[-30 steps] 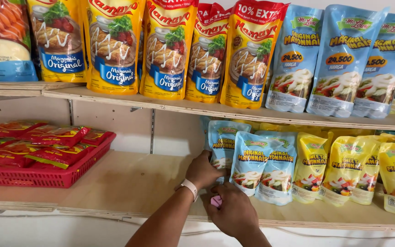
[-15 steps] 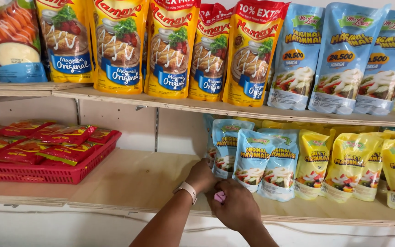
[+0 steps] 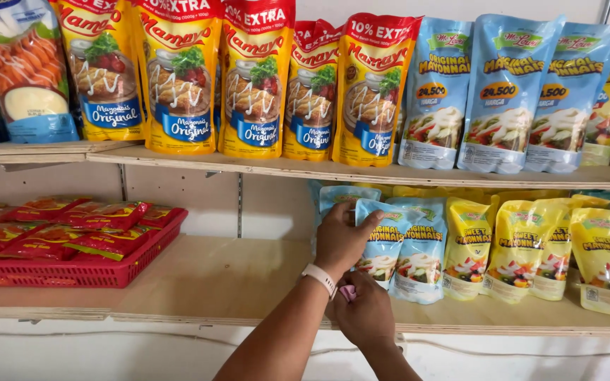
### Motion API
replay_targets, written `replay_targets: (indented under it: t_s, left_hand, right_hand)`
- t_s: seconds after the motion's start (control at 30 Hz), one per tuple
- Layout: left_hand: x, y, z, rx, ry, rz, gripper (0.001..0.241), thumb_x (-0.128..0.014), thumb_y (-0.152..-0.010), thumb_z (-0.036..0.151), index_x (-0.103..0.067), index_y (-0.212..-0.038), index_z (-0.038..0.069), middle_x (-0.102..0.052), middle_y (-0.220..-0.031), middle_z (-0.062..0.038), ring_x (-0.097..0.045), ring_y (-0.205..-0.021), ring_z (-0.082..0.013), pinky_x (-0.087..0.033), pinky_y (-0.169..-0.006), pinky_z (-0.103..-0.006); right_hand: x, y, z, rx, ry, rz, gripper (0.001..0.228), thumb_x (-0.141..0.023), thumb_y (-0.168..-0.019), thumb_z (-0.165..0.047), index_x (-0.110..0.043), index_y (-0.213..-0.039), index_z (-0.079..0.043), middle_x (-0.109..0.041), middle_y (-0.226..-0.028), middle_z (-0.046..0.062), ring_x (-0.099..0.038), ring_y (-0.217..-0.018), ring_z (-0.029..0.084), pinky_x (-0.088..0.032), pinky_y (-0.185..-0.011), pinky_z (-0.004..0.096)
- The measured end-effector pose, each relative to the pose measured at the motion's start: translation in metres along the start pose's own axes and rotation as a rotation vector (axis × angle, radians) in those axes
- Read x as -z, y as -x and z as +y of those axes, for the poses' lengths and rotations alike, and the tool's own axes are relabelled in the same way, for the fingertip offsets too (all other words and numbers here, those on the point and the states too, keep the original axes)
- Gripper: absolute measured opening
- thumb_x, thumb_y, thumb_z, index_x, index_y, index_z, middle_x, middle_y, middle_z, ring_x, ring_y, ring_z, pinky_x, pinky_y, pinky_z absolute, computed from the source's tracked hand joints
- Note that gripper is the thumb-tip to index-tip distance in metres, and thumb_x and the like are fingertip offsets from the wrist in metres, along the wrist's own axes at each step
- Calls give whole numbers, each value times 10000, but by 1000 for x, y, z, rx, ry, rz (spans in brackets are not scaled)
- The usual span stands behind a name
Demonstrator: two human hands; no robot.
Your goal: Wiping and arranging pouches of mayonnaise on a store shelf.
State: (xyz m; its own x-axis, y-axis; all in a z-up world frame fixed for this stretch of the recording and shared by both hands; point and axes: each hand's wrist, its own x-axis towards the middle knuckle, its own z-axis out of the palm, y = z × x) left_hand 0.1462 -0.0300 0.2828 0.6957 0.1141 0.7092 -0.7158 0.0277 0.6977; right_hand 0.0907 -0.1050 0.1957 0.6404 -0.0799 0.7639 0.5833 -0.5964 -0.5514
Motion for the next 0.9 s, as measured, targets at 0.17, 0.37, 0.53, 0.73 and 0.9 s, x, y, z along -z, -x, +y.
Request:
replay_targets:
  t_s: [0.17,0.37,0.53,0.73,0.9]
  left_hand:
    - [-18,-11,-5,-25,-196,-4,346,-746,-899,361,-741,-955,19,-773,-864,-142,-728,-771,-299,-552,-737,-390]
    - [-15,-15,-9,-6,-318,30,390,-658,-993,368,-706,-876,-1,-703,-768,-175,-629,-673,-334,-515,-688,-420]
    - [-9,-17,-9,95,-126,-39,448,-635,-1005,401,-668,-810,-1,-591,-642,-101,-456,-619,-222,-477,-650,-387]
    - [-12,-14,3,285,34,-43,490,-597,-1011,415,-638,-744,6,-546,-634,-15,-429,-638,-146,-448,-638,-345]
    - [-22,-23,-6,304,-5,49,530,-609,-1017,397,-626,-712,-37,-603,-660,-96,-442,-639,-197,-458,-655,-387]
  right_hand:
    - [3,-3,13,-204,-83,96,155,-680,-840,-168,-721,-915,-38,-745,-791,125,-687,-707,245,-561,-692,348]
    - [49,-52,36,-290,-295,493,299,-664,-984,-266,-678,-1137,-10,-722,-866,67,-636,-761,121,-526,-707,278]
    - [105,-90,4,-629,-547,90,394,-622,-948,-329,-670,-1251,-81,-730,-796,135,-650,-628,201,-481,-548,353]
    - [110,-114,59,-399,-448,-79,366,-711,-979,-376,-756,-1014,-14,-684,-750,18,-582,-584,71,-513,-515,263]
    - [120,-126,25,-638,-302,-116,421,-692,-970,-379,-677,-850,24,-657,-660,97,-497,-453,153,-436,-424,350]
